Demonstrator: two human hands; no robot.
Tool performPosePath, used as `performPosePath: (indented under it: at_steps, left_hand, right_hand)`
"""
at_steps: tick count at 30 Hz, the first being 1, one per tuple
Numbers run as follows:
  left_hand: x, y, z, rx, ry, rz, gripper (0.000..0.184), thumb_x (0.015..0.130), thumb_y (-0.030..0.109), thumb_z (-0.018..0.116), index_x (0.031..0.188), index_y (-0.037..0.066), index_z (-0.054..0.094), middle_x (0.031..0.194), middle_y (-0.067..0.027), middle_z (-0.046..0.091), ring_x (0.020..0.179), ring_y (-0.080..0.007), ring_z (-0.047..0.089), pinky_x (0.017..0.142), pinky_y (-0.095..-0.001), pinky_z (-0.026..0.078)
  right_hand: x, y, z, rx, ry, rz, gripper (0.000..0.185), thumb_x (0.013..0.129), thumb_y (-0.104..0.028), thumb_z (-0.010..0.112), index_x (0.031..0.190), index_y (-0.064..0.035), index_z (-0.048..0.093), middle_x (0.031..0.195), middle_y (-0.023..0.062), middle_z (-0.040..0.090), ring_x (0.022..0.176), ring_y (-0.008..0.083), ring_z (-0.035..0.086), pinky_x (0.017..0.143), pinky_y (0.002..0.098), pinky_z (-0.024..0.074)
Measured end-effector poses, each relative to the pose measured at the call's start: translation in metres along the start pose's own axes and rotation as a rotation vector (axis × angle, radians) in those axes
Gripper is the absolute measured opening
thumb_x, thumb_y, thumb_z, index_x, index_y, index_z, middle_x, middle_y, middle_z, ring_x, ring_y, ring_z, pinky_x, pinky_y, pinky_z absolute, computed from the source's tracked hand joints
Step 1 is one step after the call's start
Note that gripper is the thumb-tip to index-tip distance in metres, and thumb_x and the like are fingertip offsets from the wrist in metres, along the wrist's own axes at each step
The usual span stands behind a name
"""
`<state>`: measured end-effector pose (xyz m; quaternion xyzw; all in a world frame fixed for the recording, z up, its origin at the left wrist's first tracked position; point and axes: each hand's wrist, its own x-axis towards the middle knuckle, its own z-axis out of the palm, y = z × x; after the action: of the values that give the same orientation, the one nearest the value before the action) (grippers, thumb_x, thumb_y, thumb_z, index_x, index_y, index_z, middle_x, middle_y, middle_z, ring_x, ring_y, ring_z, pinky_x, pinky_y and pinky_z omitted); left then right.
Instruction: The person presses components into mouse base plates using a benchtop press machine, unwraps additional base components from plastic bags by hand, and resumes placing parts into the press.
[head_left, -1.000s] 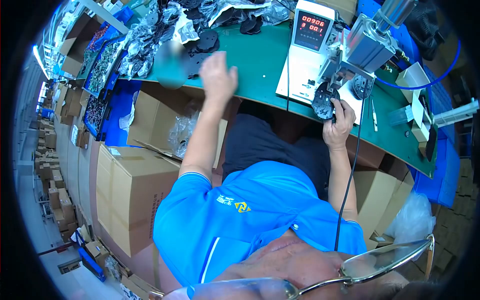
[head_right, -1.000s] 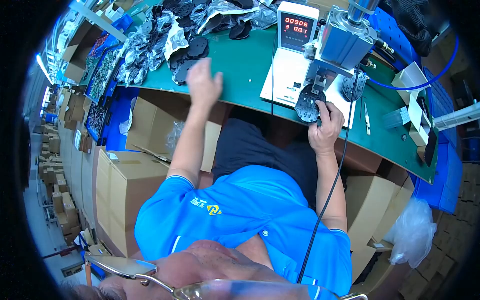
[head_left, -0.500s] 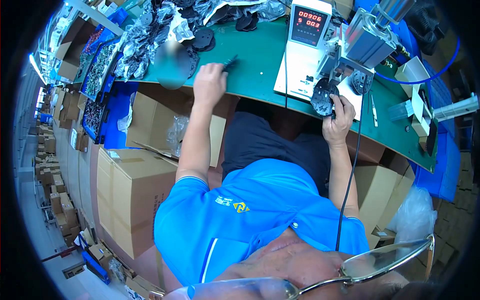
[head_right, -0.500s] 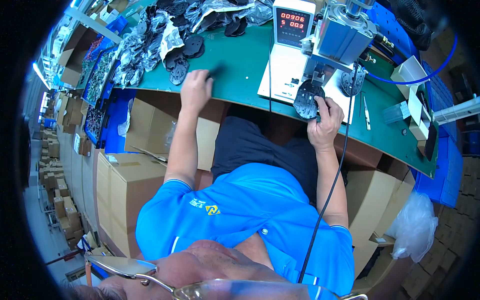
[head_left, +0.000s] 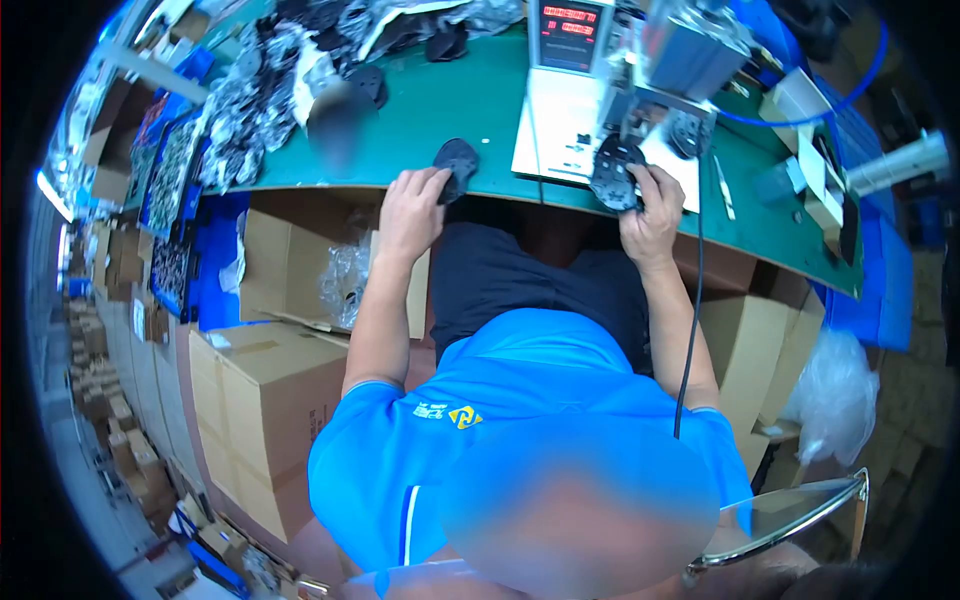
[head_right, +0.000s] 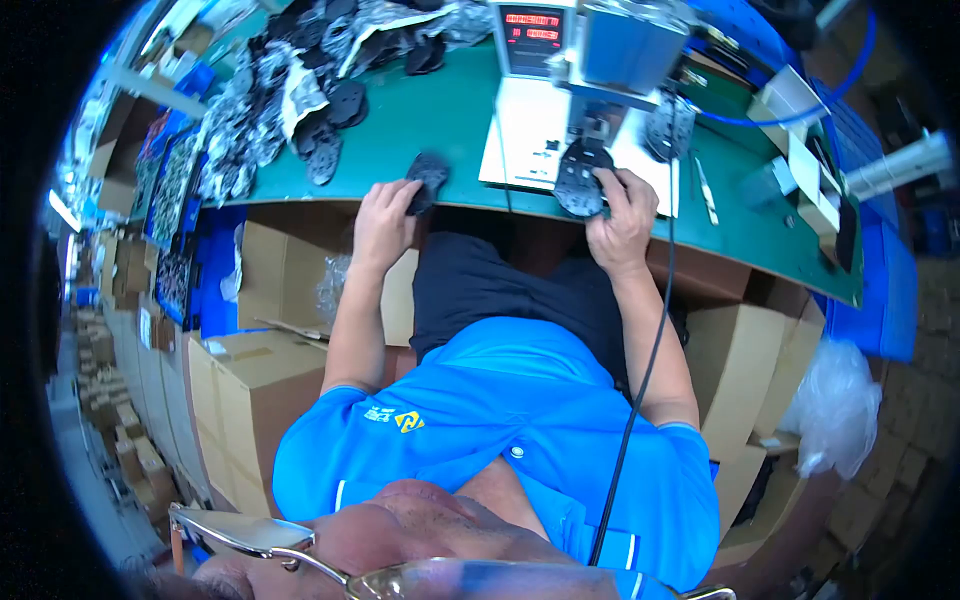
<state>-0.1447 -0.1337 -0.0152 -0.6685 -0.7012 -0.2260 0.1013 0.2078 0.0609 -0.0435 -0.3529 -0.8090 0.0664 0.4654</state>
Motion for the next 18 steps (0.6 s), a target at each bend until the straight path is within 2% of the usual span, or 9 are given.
performPosePath:
  at_steps: [1, 3, 5, 8, 11, 13, 14, 15, 18]
  left_hand:
    - [0.001, 0.005, -0.001, -0.030, 0.026, 0.022, 0.056, 0.080, -0.002, 0.080, 0.135, 0.006, 0.073, 0.128, -0.0140, 0.075, 0.116, -0.0379, 0.069, 0.101, -0.0494, 0.057]
    - [0.003, 0.023, -0.005, -0.142, 0.149, 0.040, 0.058, 0.077, -0.009, 0.072, 0.133, 0.005, 0.073, 0.119, -0.0149, 0.076, 0.105, -0.0390, 0.069, 0.095, -0.0468, 0.059]
    - [0.012, 0.042, -0.009, -0.180, 0.168, 0.061, 0.055, 0.076, -0.011, 0.072, 0.129, 0.004, 0.074, 0.118, -0.0158, 0.075, 0.106, -0.0403, 0.070, 0.094, -0.0486, 0.059]
    - [0.029, 0.074, -0.006, -0.298, 0.243, 0.152, 0.055, 0.072, -0.014, 0.071, 0.124, 0.005, 0.073, 0.120, -0.0175, 0.075, 0.116, -0.0421, 0.071, 0.101, -0.0509, 0.060]
    - [0.052, 0.107, 0.003, -0.401, 0.261, 0.295, 0.057, 0.071, -0.015, 0.069, 0.124, 0.004, 0.071, 0.132, -0.0176, 0.076, 0.130, -0.0433, 0.071, 0.111, -0.0506, 0.059]
    - [0.066, 0.122, 0.013, -0.438, 0.196, 0.375, 0.058, 0.069, -0.015, 0.069, 0.124, 0.004, 0.070, 0.135, -0.0173, 0.076, 0.133, -0.0430, 0.071, 0.114, -0.0505, 0.057]
    - [0.071, 0.125, 0.025, -0.430, 0.174, 0.411, 0.052, 0.075, -0.010, 0.071, 0.125, 0.004, 0.071, 0.136, -0.0164, 0.076, 0.130, -0.0407, 0.072, 0.111, -0.0500, 0.058]
    - [0.077, 0.132, 0.032, -0.435, 0.175, 0.409, 0.052, 0.075, -0.010, 0.071, 0.125, 0.004, 0.071, 0.136, -0.0164, 0.076, 0.130, -0.0407, 0.072, 0.111, -0.0500, 0.058]
    - [0.095, 0.144, 0.053, -0.236, 0.241, 0.501, 0.040, 0.094, 0.006, 0.068, 0.134, 0.002, 0.070, 0.136, -0.0168, 0.076, 0.127, -0.0366, 0.074, 0.102, -0.0473, 0.059]
  right_hand:
    - [0.001, 0.000, -0.002, 0.010, -0.008, 0.008, 0.053, 0.076, -0.003, 0.072, 0.128, -0.0088, 0.080, 0.127, 0.0163, 0.071, 0.121, 0.0390, 0.066, 0.110, 0.0507, 0.0484]
    - [0.003, -0.002, -0.005, 0.068, -0.003, 0.029, 0.054, 0.076, -0.003, 0.071, 0.129, -0.0088, 0.080, 0.127, 0.0159, 0.071, 0.121, 0.0386, 0.066, 0.110, 0.0503, 0.0485]
    - [0.003, -0.005, -0.008, 0.120, 0.025, 0.068, 0.054, 0.076, -0.002, 0.071, 0.129, -0.0084, 0.080, 0.127, 0.0158, 0.071, 0.121, 0.0386, 0.066, 0.110, 0.0494, 0.0491]
    - [-0.007, -0.017, -0.017, 0.216, 0.052, 0.089, 0.054, 0.078, 0.001, 0.071, 0.131, -0.0076, 0.079, 0.128, 0.0157, 0.072, 0.121, 0.0388, 0.067, 0.109, 0.0477, 0.0505]
    - [-0.038, -0.029, -0.037, 0.252, 0.018, 0.029, 0.049, 0.084, 0.002, 0.075, 0.132, -0.0064, 0.078, 0.129, 0.0173, 0.071, 0.118, 0.0400, 0.069, 0.105, 0.0471, 0.0543]
    - [-0.069, -0.032, -0.052, 0.244, -0.023, 0.094, 0.048, 0.085, 0.001, 0.076, 0.132, -0.0058, 0.078, 0.130, 0.0189, 0.071, 0.119, 0.0411, 0.069, 0.105, 0.0477, 0.0551]
    - [-0.086, -0.031, -0.060, 0.230, -0.045, 0.170, 0.047, 0.086, 0.000, 0.077, 0.133, -0.0056, 0.077, 0.131, 0.0193, 0.070, 0.120, 0.0416, 0.069, 0.105, 0.0477, 0.0552]
    - [-0.104, -0.028, -0.069, 0.216, -0.067, 0.248, 0.047, 0.087, -0.001, 0.077, 0.133, -0.0054, 0.077, 0.132, 0.0196, 0.070, 0.121, 0.0422, 0.069, 0.106, 0.0476, 0.0552]
    - [-0.156, -0.007, -0.096, 0.122, -0.087, 0.490, 0.037, 0.099, -0.012, 0.081, 0.134, -0.0047, 0.076, 0.130, 0.0199, 0.071, 0.124, 0.0397, 0.069, 0.108, 0.0460, 0.0549]
